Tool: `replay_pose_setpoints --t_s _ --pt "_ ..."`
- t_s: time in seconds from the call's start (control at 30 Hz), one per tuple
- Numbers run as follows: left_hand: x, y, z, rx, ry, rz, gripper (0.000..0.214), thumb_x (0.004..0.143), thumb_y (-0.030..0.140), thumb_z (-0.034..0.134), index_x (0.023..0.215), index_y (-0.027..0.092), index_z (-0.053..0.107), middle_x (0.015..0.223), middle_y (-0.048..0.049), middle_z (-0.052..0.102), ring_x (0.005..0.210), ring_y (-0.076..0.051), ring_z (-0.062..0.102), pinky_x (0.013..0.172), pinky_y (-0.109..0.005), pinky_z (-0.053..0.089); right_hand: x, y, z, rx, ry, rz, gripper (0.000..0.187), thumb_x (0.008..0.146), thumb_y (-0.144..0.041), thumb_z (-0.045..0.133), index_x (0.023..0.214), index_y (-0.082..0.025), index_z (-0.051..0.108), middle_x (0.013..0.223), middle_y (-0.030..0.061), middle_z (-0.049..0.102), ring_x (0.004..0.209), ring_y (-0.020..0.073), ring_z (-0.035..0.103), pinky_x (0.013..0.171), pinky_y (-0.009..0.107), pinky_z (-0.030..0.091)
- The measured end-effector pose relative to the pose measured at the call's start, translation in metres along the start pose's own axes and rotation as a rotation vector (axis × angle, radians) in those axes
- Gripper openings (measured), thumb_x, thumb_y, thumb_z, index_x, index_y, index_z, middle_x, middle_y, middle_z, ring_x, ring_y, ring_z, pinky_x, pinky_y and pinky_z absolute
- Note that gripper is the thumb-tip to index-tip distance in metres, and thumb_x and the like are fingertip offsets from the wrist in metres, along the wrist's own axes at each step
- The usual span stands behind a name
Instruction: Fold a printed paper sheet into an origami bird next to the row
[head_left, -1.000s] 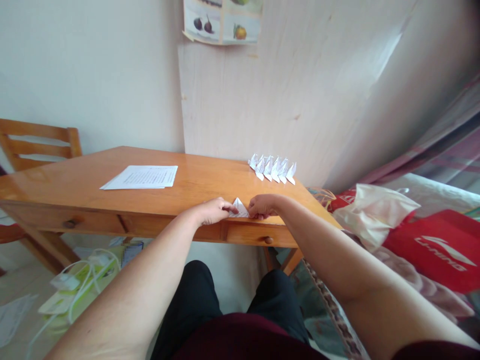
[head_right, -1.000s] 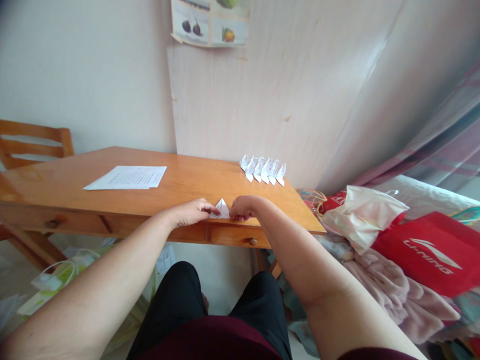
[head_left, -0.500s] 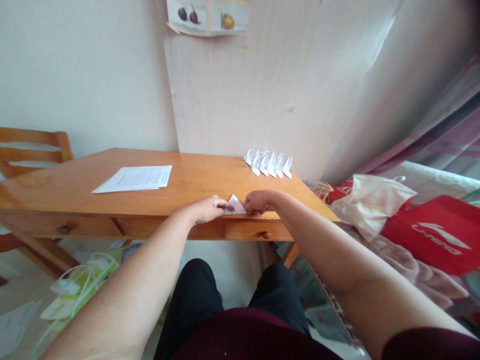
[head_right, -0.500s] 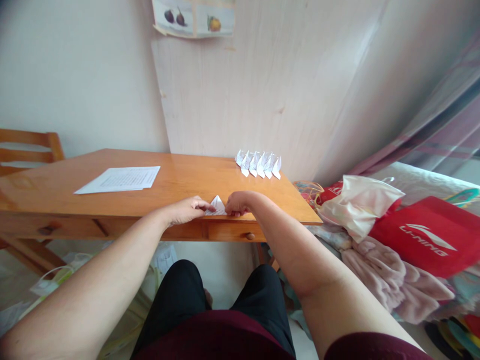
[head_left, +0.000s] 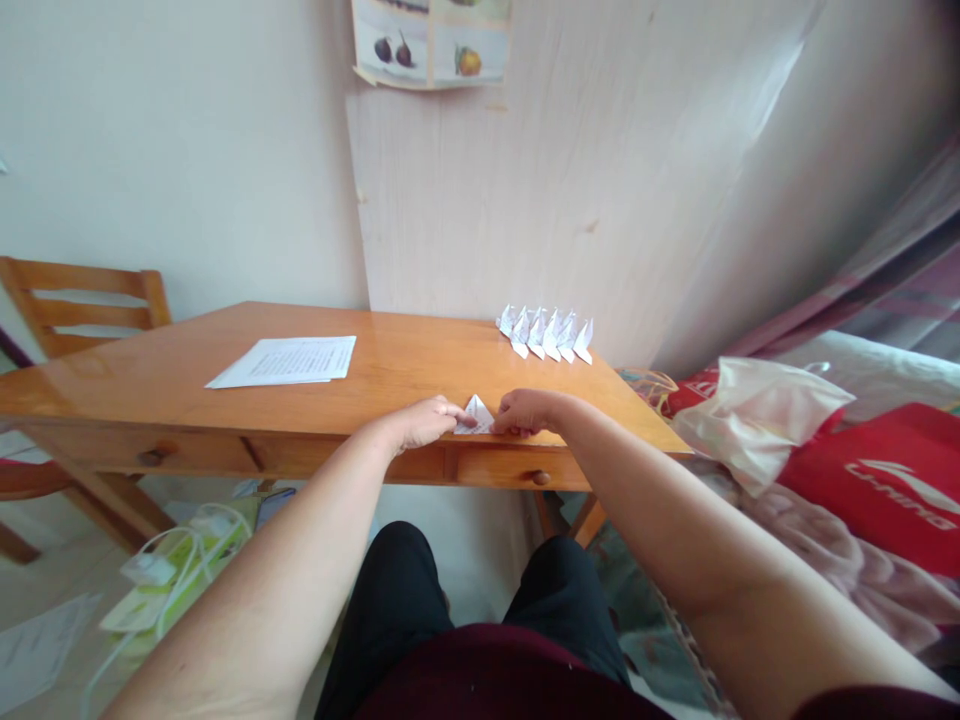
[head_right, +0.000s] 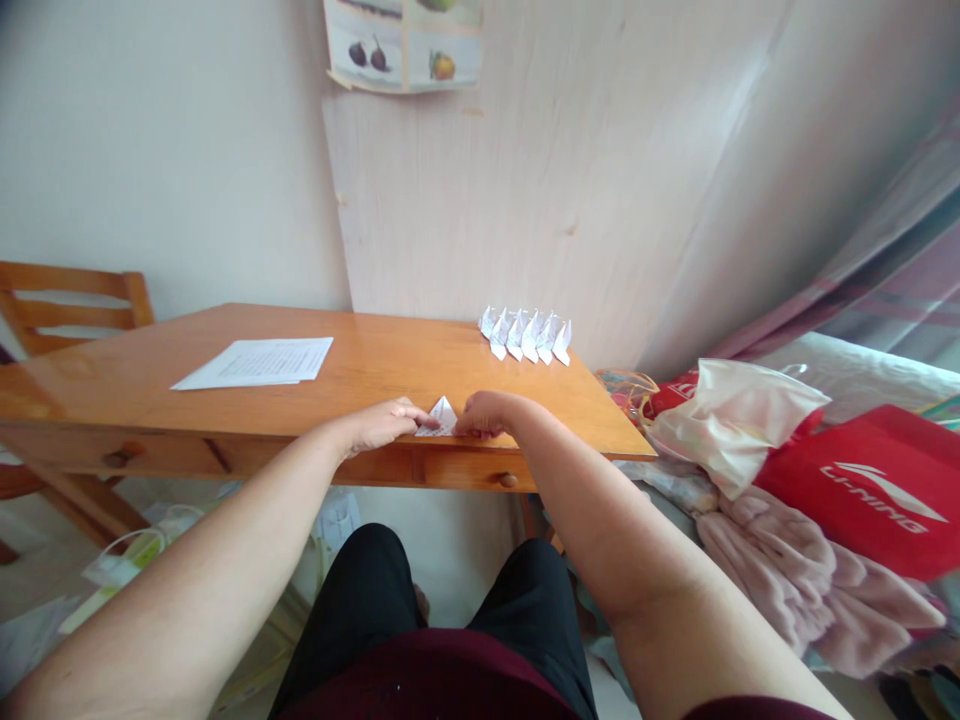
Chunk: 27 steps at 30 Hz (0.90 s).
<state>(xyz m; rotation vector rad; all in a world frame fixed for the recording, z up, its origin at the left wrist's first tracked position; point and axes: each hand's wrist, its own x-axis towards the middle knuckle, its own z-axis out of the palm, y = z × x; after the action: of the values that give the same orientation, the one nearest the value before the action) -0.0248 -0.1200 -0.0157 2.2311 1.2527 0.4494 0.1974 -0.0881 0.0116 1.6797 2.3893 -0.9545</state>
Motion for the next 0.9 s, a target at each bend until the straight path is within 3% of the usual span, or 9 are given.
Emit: replay_pose_setpoints --t_s 0.17,0.47,0.67,0.73,0.9 --pt "0.003 0.0 0.003 -0.063 -0.015 0.001 0.038 0.081 0.031 0.054 0.113 0.022 0.074 0.115 -0.0015 0.072 0.106 -0.022 0.063 0.097 -0.028 0.043 0.002 -0.002 0.0 -0.022 -0.007 0.018 0.017 0.074 -0.03 0.068 0.067 -0.017 0.06 0.058 0.0001 0.059 0.055 0.0135 0.054 0.052 0.025 0.041" --pt "0.002 -0.003 0.004 -0.083 -0.012 -0.009 0.043 0.075 0.017 0.05 0.11 0.022 0.075 0.117 -0.0014 0.072 0.111 -0.022 0.061 0.1 -0.03 0.042 -0.002 -0.004 0.002 -0.016 0.047 0.038 0.013 0.072 -0.026 0.068 0.069 -0.016 0.06 0.058 0.0001 0.059 0.054 0.0139 0.053 0.051 0.025 0.039" --pt "-0.002 -0.006 0.009 -0.181 0.107 -0.062 0.042 0.078 0.028 0.054 0.116 0.014 0.063 0.118 -0.0091 0.069 0.106 -0.023 0.064 0.095 -0.034 0.048 -0.005 0.0 0.008 0.082 0.088 -0.012 0.012 0.074 -0.023 0.067 0.068 -0.017 0.057 0.056 -0.0006 0.058 0.052 0.0133 0.053 0.05 0.024 0.04" --pt "-0.002 -0.005 0.012 -0.183 0.133 -0.055 0.043 0.078 0.035 0.058 0.114 0.013 0.062 0.114 -0.0106 0.07 0.101 -0.023 0.065 0.091 -0.034 0.05 -0.006 0.003 0.012 0.132 0.118 -0.042 0.012 0.077 -0.024 0.064 0.071 -0.017 0.057 0.058 -0.0009 0.058 0.051 0.012 0.053 0.049 0.023 0.04" --pt "-0.003 -0.008 0.018 -0.161 0.169 -0.007 0.031 0.075 0.032 0.063 0.103 0.017 0.065 0.105 -0.0074 0.071 0.095 -0.022 0.066 0.085 -0.032 0.051 -0.01 0.009 0.019 0.233 0.223 -0.085 0.017 0.084 -0.032 0.061 0.092 -0.017 0.059 0.065 -0.0007 0.062 0.053 0.0105 0.053 0.05 0.021 0.04"
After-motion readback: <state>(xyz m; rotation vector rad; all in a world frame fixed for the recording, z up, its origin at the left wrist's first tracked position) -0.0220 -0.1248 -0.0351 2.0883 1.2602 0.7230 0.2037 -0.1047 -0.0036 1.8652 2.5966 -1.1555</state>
